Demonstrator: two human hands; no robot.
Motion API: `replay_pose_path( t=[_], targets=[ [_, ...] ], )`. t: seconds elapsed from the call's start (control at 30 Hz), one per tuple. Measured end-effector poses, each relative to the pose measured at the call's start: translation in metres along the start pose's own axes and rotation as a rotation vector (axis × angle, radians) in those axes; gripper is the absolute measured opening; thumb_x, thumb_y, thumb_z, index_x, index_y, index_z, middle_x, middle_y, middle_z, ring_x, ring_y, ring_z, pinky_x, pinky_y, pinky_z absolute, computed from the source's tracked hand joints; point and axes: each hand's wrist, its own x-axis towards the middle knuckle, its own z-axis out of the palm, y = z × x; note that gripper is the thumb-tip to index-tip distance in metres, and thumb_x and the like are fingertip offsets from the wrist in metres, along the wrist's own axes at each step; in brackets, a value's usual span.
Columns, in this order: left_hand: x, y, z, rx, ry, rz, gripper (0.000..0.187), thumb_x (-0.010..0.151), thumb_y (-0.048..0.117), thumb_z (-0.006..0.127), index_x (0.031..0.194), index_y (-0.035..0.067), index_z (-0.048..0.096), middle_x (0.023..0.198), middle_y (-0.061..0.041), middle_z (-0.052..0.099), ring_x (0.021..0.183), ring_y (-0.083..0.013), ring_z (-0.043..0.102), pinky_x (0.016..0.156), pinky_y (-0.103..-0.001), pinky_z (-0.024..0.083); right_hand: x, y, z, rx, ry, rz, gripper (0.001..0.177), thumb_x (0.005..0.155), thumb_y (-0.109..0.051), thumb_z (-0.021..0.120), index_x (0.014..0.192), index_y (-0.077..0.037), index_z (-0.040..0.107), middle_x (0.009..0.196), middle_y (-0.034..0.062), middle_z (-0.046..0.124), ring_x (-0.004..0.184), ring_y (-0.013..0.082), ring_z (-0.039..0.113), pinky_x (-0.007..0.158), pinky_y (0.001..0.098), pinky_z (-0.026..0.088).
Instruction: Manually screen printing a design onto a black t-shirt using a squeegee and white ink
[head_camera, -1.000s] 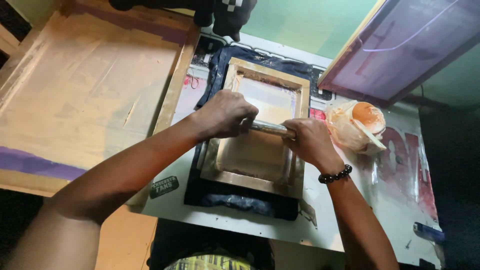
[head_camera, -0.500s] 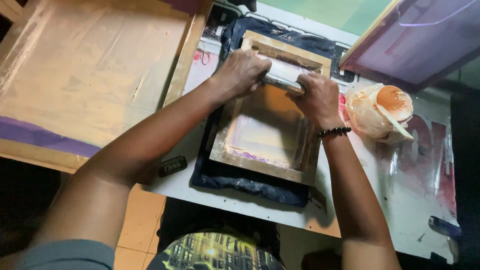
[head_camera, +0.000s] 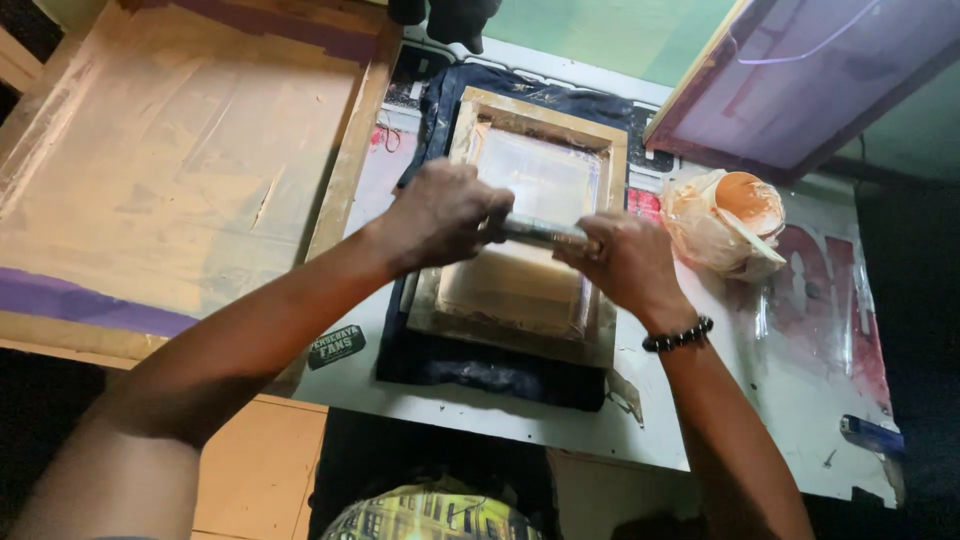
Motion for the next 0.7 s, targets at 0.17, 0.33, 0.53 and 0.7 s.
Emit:
replay_pose_path(
  t=[0.17, 0.33, 0.53, 0.7],
  targets=[
    [0.055, -0.040, 0.042, 0.151, 0.173, -0.059, 0.019, 0.093, 0.019, 0.069, 0.081, 0.025, 0.055, 0.058, 0.004, 0.047, 0.070, -0.0201, 0.050, 0.063, -0.035, 0.041, 0.049, 0.060, 0.054, -0.131, 0.148, -0.039, 0.026, 0.097, -0.038, 0.075, 0.081, -0.019, 0.067, 0.078, 0.0040, 0.067, 0.064, 0.0299, 0.062, 0.053, 0.0453, 0.044],
    [0.028, -0.022, 0.058, 0.070, -0.053, -0.055, 0.028, 0.077, -0.001, 0.078, 0.083, 0.012, 0.053, 0.064, -0.001, 0.051, 0.063, -0.0203, 0.053, 0.050, -0.036, 0.051, 0.022, 0.049, 0.070, -0.169, 0.015, -0.058, 0.036, 0.064, -0.006, 0.078, 0.097, -0.019, 0.073, 0.087, 0.0067, 0.073, 0.076, 0.0325, 0.066, 0.063, 0.0453, 0.048],
    [0.041, -0.006, -0.018, -0.086, -0.456, -0.069, 0.008, 0.094, 0.022, 0.072, 0.098, 0.024, 0.065, 0.074, 0.001, 0.061, 0.070, -0.0157, 0.056, 0.066, -0.035, 0.048, 0.026, 0.035, 0.011, 0.031, -0.201, -0.022, 0.015, 0.080, -0.015, 0.070, 0.070, -0.018, 0.060, 0.065, 0.0032, 0.062, 0.058, 0.0299, 0.059, 0.054, 0.0450, 0.041],
    [0.089, -0.060, 0.026, 0.164, 0.025, -0.028, 0.014, 0.095, 0.003, 0.062, 0.096, 0.017, 0.060, 0.073, -0.003, 0.064, 0.074, -0.0243, 0.056, 0.065, -0.040, 0.046, 0.076, 0.084, 0.037, -0.135, 0.039, -0.053, 0.018, 0.079, -0.015, 0.070, 0.096, -0.013, 0.066, 0.084, 0.0109, 0.069, 0.076, 0.0409, 0.063, 0.059, 0.0521, 0.046]
  ],
)
